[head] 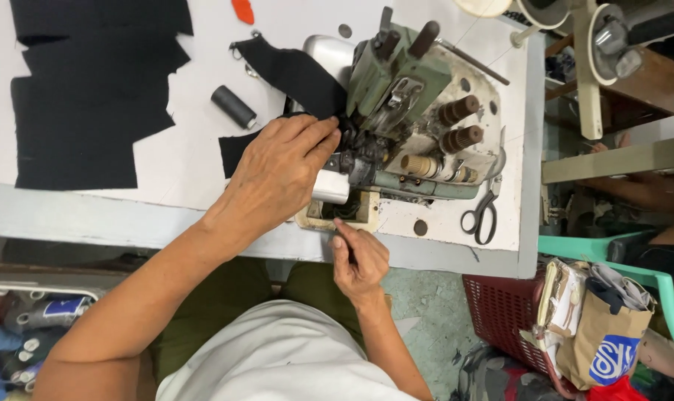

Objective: Overlocking the edges of black fabric strips using an industrial sewing machine and trimming the thread with scissors.

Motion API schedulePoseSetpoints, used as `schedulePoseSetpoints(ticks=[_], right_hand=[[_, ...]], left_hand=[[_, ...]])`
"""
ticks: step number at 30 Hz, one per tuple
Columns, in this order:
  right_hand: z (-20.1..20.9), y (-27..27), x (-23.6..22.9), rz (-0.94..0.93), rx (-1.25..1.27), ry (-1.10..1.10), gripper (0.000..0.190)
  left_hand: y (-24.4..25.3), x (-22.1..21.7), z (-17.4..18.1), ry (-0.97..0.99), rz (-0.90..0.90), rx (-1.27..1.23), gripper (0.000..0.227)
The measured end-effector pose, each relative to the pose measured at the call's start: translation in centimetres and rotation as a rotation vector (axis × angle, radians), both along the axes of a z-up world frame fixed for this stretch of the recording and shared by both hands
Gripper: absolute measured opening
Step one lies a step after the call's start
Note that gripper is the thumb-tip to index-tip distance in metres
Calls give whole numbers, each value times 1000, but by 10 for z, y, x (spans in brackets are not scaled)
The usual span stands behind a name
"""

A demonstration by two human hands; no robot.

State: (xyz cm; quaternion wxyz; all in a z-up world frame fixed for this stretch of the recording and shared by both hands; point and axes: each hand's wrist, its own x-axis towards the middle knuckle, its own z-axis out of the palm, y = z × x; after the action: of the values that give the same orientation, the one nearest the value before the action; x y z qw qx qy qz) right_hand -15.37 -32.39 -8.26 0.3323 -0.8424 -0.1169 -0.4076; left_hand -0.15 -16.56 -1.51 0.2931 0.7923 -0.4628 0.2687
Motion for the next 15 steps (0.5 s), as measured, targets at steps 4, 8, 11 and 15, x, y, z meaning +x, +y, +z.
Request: schedulePoseSetpoints(ticks=[4, 8, 11, 15], right_hand=[[-6, 0, -2, -12, 14, 2, 21], [-5, 1, 0, -19, 6, 5, 19], [3, 3, 0, -7, 13, -1, 20], [4, 3, 1, -4, 18, -6, 19]], left_hand=[[-1, 0, 2, 20, 18, 33, 31], [-4, 3, 2, 13, 39, 47, 32], [-4, 5, 2, -11, 58, 62, 33], [-6, 8, -3, -12, 58, 60, 34]])
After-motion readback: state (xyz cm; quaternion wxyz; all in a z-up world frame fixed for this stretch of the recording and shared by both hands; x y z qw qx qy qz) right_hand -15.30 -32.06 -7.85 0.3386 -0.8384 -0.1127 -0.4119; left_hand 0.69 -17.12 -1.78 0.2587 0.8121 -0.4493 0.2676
